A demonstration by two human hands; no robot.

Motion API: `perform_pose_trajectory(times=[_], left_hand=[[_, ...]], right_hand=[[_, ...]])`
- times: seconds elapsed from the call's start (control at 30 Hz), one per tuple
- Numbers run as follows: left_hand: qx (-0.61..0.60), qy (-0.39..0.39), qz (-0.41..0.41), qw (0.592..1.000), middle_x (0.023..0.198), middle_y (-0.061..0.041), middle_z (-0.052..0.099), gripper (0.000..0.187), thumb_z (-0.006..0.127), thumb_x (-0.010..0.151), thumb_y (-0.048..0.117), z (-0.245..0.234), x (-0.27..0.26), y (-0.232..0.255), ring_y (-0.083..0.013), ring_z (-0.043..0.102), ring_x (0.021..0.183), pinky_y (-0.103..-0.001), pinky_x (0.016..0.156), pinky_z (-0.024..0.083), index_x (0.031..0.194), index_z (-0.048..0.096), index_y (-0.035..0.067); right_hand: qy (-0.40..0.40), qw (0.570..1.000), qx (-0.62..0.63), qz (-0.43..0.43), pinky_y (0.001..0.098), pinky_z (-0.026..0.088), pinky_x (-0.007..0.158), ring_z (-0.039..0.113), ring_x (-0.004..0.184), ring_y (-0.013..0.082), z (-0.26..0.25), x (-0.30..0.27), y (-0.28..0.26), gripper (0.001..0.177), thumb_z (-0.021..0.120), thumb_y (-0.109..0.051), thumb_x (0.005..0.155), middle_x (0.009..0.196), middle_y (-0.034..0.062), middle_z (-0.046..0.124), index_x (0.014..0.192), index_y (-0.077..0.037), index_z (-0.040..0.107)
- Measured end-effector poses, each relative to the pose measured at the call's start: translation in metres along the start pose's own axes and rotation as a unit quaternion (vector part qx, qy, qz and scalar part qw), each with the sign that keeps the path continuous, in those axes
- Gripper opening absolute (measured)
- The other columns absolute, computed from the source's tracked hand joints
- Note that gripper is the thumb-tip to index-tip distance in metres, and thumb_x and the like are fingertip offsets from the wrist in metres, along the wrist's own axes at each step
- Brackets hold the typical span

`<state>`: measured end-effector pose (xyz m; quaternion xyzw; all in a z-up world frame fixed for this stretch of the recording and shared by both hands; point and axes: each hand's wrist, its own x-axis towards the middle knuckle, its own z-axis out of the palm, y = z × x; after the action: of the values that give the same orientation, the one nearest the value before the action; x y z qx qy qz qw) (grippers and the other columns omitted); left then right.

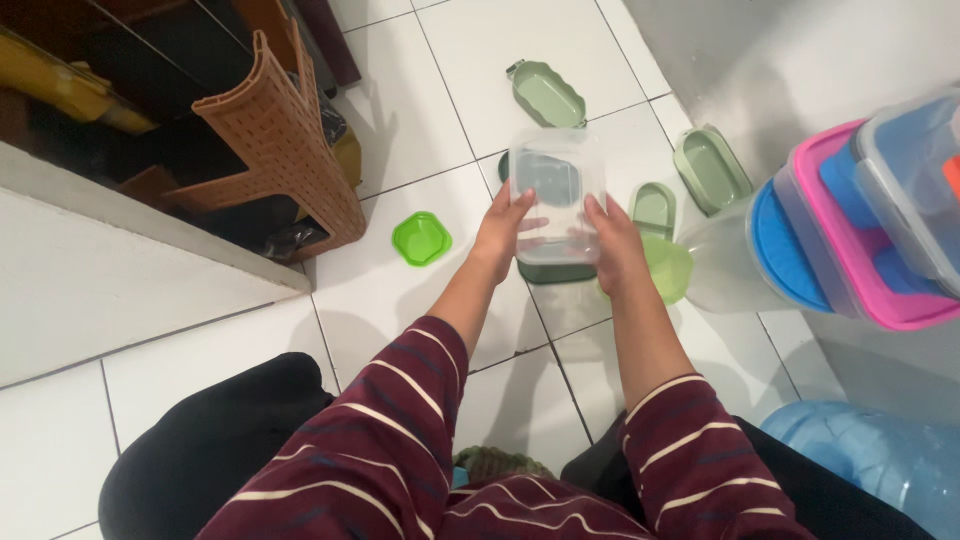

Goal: The person kneels on a tiled floor and pairs various plastic containers with their lids, then stacks them into a single vertical pile. The person handles pink, blue, clear, and green containers, securing each lid before adding it to the stack.

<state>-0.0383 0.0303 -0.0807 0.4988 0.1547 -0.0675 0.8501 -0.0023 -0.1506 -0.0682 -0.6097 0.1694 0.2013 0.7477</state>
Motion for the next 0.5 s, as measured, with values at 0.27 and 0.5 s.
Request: perform_pose_trajectory(times=[0.27,0.5], left_hand=[[0.069,0.138,-0.001,0.988,0.128,-0.018,0.064,0.086,0.068,0.086,0.059,0.034,-0.005,0.014,-0.0289,0.074,0.091,-0.043,0.078,0.06,0.149,0.046,0.005],[0.054,0.133,0.006,0.99,0.098,-0.017,0.07,0.069,0.068,0.084,0.056,0.037,-0.005,0.012,-0.0269,0.073,0.074,-0.043,0.065,0.061,0.127,0.065,0.001]], right_hand=[[0.007,0.999,-0.016,-0.049,0.0354,0.06,0.062,0.073,0.078,0.0233,0.007,-0.021,-0.004,0.061,0.076,-0.047,0.085,0.102,0.0135,0.072,0.125,-0.002,0.064],[0.023,0.987,-0.053,-0.152,0.0308,0.051,0.054,0.069,0.065,0.0209,0.005,-0.019,-0.005,0.05,0.081,-0.038,0.086,0.085,0.0106,0.069,0.115,0.002,0.07]])
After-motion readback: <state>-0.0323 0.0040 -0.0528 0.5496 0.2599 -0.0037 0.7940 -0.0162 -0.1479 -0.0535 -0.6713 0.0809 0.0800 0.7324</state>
